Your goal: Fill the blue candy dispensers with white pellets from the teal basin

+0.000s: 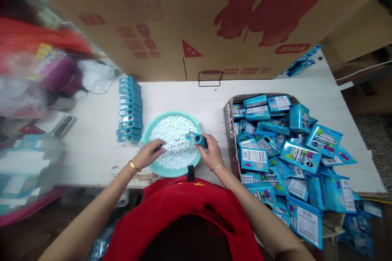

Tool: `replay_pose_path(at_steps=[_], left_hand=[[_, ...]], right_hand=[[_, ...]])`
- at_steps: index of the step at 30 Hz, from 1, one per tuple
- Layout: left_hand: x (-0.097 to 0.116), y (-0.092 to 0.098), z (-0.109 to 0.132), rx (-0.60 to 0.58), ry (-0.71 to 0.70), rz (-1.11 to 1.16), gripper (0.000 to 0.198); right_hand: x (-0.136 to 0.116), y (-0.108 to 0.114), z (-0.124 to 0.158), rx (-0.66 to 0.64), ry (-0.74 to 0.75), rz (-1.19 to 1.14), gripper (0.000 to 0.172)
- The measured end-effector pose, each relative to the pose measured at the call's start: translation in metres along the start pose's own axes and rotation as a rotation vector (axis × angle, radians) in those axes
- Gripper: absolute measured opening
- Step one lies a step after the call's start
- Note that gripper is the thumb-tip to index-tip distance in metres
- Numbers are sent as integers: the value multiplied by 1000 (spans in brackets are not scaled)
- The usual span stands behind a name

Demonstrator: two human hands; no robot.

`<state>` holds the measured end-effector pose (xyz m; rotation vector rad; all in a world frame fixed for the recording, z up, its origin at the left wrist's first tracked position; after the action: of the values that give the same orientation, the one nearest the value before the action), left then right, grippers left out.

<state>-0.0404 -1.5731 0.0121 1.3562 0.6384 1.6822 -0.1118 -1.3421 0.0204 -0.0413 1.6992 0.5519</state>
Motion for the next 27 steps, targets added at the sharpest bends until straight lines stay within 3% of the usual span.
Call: replay_pose_path(at_steps=[3, 5, 10, 14, 17, 19, 21, 24, 27], left_hand=[[21, 38, 10, -10, -33, -78, 21], [41, 53, 9, -49, -73, -184, 19], [88, 62, -2, -223, -39, -634, 13], [129, 74, -1, -262, -52, -813, 24], [125, 86, 1, -212, -57, -814, 22], [92, 86, 0, -154, 12, -756, 17], [43, 68, -3, -138, 111, -646, 15], [-22, -1, -9, -246, 215, -428, 10], [-31, -72, -26, -253, 184, -304, 10]], right_hand=[[-8, -19, -1, -90, 94, 34, 32], [-16, -33, 0, -148, 160, 54, 35], [-28, -52, 2, -212, 244, 82, 37], [-29, -53, 2, -209, 265, 70, 37], [-26, -46, 1, -183, 258, 63, 36], [-22, -37, 0, -155, 237, 57, 37], [-18, -26, -2, -113, 198, 48, 36], [-13, -10, -4, -62, 119, 29, 33], [-12, -1, -6, -46, 68, 27, 30]])
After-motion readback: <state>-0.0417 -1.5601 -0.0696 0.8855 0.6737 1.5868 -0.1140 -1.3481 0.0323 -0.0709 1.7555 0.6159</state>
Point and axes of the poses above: each hand's wrist, its own z-axis away from the middle knuckle, its own y-axis out of the back of the hand, x = y × z, the point moved 9 cm from there along -z, towards the middle knuckle, and after that the axes turned 14 degrees about -z, right-handed, at the moved point
